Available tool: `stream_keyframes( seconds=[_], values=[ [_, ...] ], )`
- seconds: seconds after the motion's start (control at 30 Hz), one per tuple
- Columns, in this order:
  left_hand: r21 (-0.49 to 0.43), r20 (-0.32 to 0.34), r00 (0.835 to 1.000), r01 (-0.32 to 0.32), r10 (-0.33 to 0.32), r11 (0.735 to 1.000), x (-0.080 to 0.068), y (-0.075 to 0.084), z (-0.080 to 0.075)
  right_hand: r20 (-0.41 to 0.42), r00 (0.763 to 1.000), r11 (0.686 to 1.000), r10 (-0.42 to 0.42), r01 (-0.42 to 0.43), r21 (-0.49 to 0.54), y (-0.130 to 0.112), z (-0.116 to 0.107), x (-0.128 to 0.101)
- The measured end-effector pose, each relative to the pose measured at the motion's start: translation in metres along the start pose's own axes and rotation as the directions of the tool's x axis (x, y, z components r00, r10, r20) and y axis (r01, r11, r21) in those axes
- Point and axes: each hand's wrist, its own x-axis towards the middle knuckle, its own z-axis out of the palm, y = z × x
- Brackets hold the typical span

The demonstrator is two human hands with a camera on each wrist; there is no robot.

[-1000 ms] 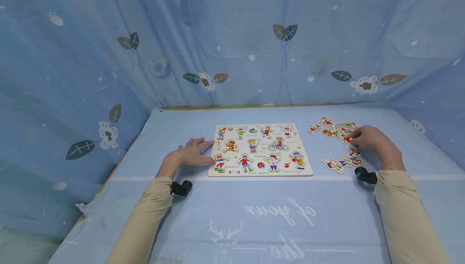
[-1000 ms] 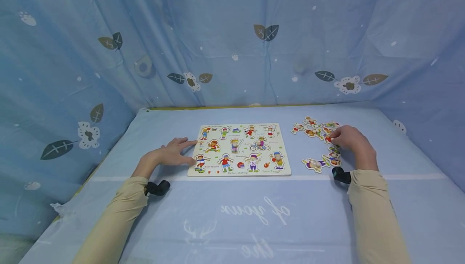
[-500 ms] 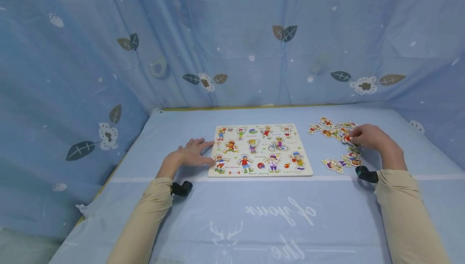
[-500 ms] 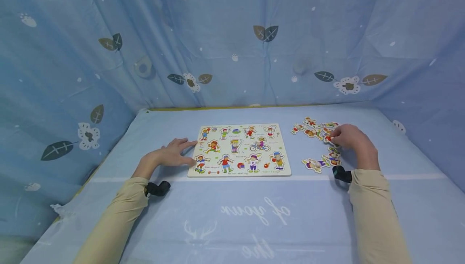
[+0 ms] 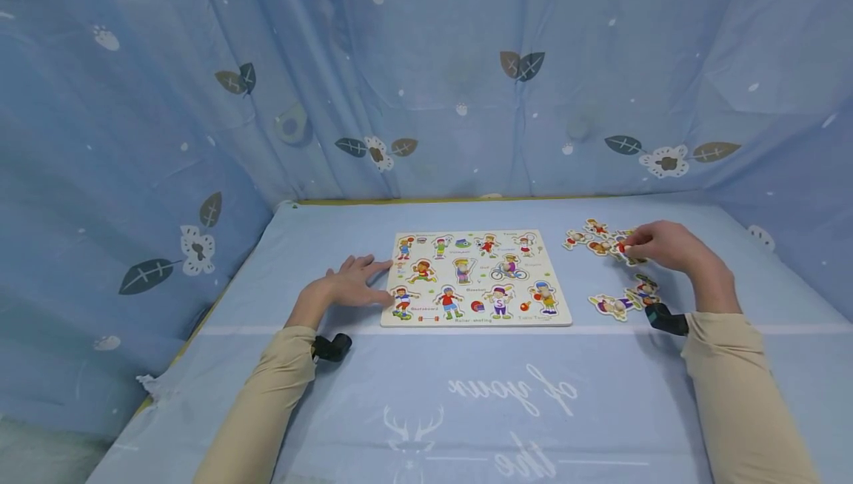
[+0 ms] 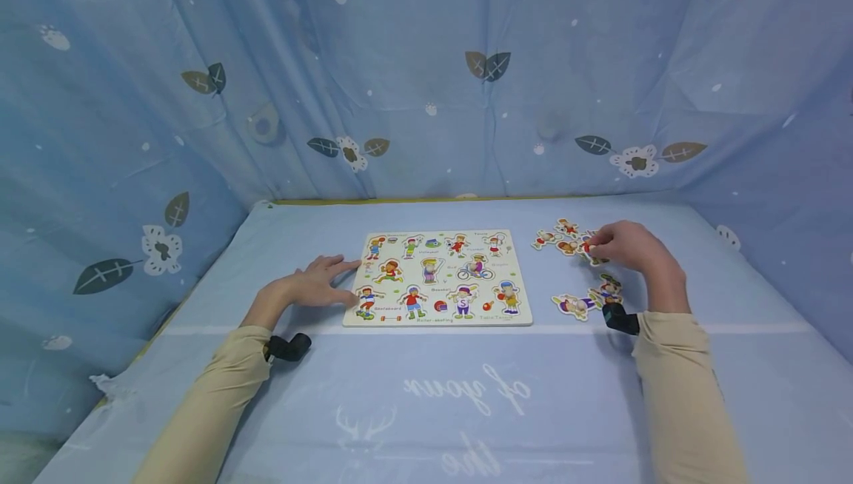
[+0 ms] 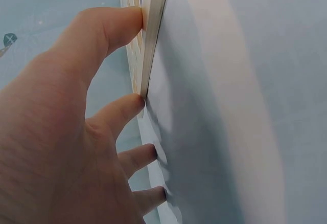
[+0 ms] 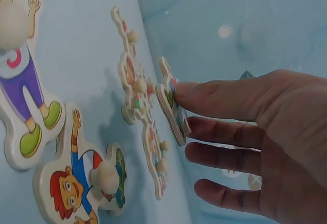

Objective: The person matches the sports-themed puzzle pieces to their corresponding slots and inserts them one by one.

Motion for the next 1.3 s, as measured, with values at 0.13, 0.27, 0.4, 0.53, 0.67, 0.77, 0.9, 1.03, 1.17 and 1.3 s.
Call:
stream_keyframes(
  seconds=[0.13, 0.27, 0.4, 0.53, 0.67, 0.77, 0.9, 1.03, 1.17, 1.3],
  values=[
    [-0.003, -0.002, 1.0, 0.0, 0.0, 1.0, 0.0, -0.001, 0.0, 0.004, 1.0, 1.0, 0.016, -0.016, 0.009, -0.008, 0.001, 0.001],
    [-0.007, -0.001, 1.0, -0.002, 0.002, 1.0, 0.001, -0.002, 0.001, 0.004, 1.0, 1.0, 0.009, -0.009, -0.001, -0.017, 0.001, 0.001],
    [-0.01, 0.001, 1.0, -0.007, 0.007, 1.0, 0.002, -0.003, 0.001, -0.004, 1.0, 0.999, -0.021, 0.021, -0.04, -0.027, 0.004, 0.004],
    [-0.013, 0.002, 1.0, -0.008, 0.008, 1.0, 0.003, -0.003, 0.001, -0.015, 0.999, 0.997, -0.04, 0.039, -0.069, -0.039, 0.008, 0.008],
    [-0.012, 0.0, 1.0, -0.01, 0.01, 1.0, 0.003, -0.004, 0.001, -0.035, 0.998, 0.995, -0.051, 0.048, -0.091, -0.052, 0.012, 0.012],
    [-0.011, 0.0, 1.0, -0.012, 0.012, 1.0, 0.003, -0.004, 0.001, -0.067, 0.995, 0.991, -0.078, 0.07, -0.112, -0.062, 0.014, 0.011],
    [-0.009, 0.001, 1.0, -0.014, 0.014, 1.0, 0.004, -0.005, 0.002, -0.116, 0.988, 0.988, -0.106, 0.091, -0.127, -0.08, 0.017, 0.01],
    [-0.009, -0.002, 1.0, -0.014, 0.014, 1.0, 0.004, -0.005, 0.002, -0.137, 0.981, 0.984, -0.135, 0.117, -0.137, -0.099, 0.023, 0.009],
    [-0.008, -0.001, 1.0, -0.012, 0.012, 1.0, 0.004, -0.005, 0.002, -0.126, 0.976, 0.972, -0.177, 0.153, -0.18, -0.112, 0.031, 0.011],
    [-0.007, 0.002, 1.0, -0.012, 0.012, 1.0, 0.004, -0.005, 0.001, -0.115, 0.97, 0.956, -0.212, 0.181, -0.23, -0.122, 0.037, 0.01]
  ],
)
